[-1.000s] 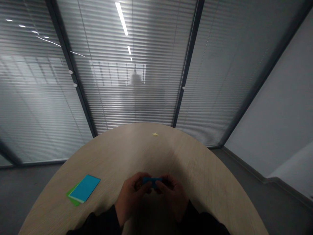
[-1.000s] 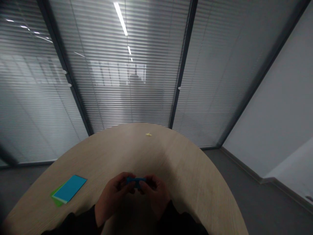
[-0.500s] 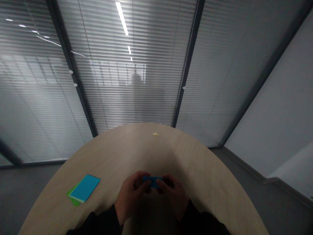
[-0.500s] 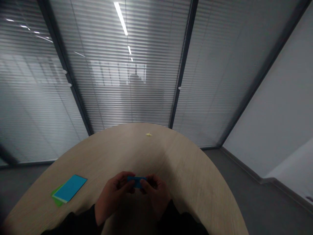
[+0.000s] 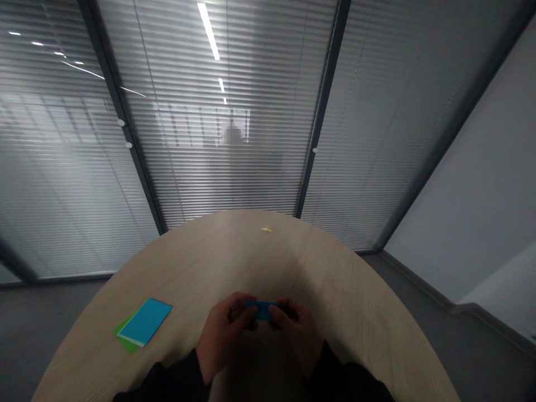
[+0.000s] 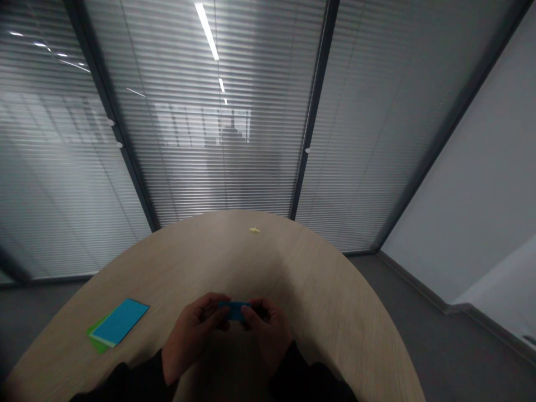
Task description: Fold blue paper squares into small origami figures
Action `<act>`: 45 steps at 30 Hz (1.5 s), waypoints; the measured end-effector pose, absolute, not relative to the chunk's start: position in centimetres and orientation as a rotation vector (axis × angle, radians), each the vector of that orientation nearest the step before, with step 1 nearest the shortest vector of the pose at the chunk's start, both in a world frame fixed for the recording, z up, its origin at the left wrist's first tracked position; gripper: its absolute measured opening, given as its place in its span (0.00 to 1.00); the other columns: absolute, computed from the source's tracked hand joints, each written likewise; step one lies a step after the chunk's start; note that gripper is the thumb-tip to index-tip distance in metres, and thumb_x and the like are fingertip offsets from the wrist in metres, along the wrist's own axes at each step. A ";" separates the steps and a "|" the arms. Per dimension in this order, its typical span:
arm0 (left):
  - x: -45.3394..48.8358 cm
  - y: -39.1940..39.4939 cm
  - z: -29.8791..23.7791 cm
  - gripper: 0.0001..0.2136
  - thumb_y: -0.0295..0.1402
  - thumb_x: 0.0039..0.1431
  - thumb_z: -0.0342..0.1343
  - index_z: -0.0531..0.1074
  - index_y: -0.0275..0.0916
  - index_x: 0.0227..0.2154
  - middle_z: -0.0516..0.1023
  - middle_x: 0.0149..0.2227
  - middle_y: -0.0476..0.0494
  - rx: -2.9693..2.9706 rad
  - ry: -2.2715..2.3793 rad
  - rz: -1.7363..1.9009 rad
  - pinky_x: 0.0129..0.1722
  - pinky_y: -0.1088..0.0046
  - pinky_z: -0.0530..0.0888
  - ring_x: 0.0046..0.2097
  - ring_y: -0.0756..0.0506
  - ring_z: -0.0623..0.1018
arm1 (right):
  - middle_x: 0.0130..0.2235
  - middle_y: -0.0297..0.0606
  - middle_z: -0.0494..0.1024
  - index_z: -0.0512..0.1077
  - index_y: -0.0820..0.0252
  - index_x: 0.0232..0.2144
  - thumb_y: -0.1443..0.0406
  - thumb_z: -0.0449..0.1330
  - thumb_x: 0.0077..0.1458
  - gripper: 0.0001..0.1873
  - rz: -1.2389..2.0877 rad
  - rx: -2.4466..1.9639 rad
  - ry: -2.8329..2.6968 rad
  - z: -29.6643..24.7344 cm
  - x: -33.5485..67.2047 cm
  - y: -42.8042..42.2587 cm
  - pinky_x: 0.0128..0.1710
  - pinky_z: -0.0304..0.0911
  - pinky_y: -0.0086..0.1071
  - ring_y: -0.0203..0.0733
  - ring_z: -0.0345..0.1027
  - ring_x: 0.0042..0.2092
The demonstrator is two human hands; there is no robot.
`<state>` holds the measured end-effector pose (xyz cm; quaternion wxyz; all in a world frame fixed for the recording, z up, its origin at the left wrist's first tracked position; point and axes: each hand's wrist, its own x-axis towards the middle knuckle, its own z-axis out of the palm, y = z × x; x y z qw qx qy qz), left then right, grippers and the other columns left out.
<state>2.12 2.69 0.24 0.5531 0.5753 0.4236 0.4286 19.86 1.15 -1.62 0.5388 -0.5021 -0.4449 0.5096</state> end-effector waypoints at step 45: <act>1.3 3.0 1.4 0.12 0.39 0.59 0.56 0.79 0.36 0.37 0.81 0.32 0.45 1.926 1.011 0.516 0.31 0.74 0.68 0.34 0.45 0.76 | 0.24 0.34 0.73 0.75 0.62 0.30 0.58 0.61 0.52 0.12 1.087 -1.302 -1.573 -0.3 21.2 0.8 0.29 0.60 0.30 0.38 0.67 0.27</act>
